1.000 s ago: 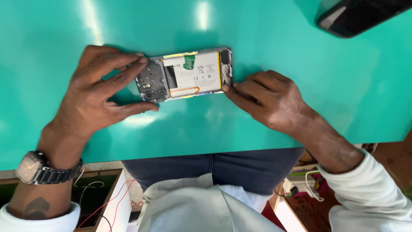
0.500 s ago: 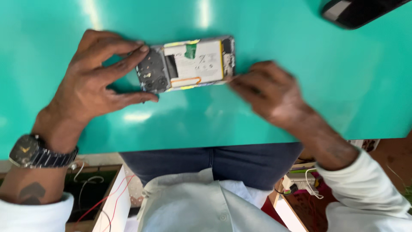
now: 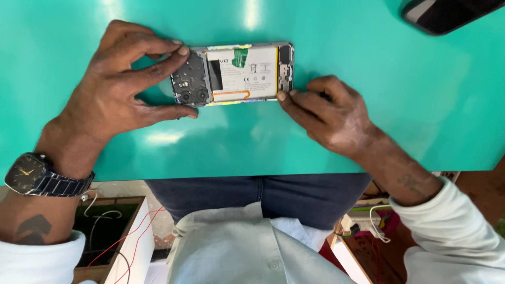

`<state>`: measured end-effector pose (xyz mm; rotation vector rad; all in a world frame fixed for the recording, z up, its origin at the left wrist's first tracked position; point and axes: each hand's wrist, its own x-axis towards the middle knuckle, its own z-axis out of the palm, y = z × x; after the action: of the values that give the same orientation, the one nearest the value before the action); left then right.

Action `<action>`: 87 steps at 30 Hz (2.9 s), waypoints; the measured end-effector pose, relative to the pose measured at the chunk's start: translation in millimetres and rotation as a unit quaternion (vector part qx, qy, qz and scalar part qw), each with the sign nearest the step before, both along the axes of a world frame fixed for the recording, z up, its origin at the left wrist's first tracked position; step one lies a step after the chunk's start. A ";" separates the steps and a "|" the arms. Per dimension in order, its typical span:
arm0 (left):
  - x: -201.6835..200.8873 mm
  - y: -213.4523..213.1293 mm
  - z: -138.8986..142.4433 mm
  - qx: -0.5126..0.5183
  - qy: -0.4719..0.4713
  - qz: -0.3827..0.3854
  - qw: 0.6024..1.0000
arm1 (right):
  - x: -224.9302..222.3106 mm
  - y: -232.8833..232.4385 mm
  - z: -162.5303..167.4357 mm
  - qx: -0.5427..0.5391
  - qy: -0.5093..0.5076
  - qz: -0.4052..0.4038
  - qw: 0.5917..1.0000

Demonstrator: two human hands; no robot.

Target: The person disassembles a smartphone on a green workbench, using a screwdriver to remove screws from the internal frame and a hot air gun to heat the device edges. The person manipulates the phone's internal components and places removed screws on the table.

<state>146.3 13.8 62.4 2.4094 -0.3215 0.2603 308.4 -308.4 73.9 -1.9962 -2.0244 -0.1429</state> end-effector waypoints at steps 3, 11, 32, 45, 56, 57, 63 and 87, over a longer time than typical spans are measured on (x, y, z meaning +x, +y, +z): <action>0.1 -1.6 4.5 -0.002 0.006 0.006 1.000 | -6.0 -0.5 -8.5 0.013 0.004 -0.004 1.000; 0.4 -0.1 5.0 -0.005 -0.009 0.007 1.000 | 6.6 -13.0 -13.0 0.002 0.089 -0.064 0.994; -2.1 2.8 -8.5 -0.009 0.004 0.005 1.000 | -9.6 -0.9 -16.3 0.030 0.018 -0.035 0.999; 1.4 2.7 0.6 0.016 -0.008 0.006 1.000 | 6.0 -4.9 -10.3 -0.018 0.111 -0.054 0.992; 1.8 2.0 -0.6 0.024 -0.018 0.005 1.000 | -12.0 1.1 -13.4 0.007 0.037 -0.048 0.998; 2.2 2.1 0.2 0.028 -0.020 0.005 0.999 | -14.0 0.7 -14.8 0.028 0.098 -0.062 0.993; 0.0 2.2 1.9 0.022 -0.028 0.007 0.999 | -10.3 -6.3 -21.5 0.057 0.245 -0.093 0.963; -5.6 7.9 -17.7 0.038 -0.018 0.017 0.999 | -1.2 4.6 0.1 -0.034 0.055 -0.054 0.996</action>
<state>140.7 21.8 44.7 2.4897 -0.3117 0.3137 307.2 -303.8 74.0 -2.1076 -1.8779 0.0145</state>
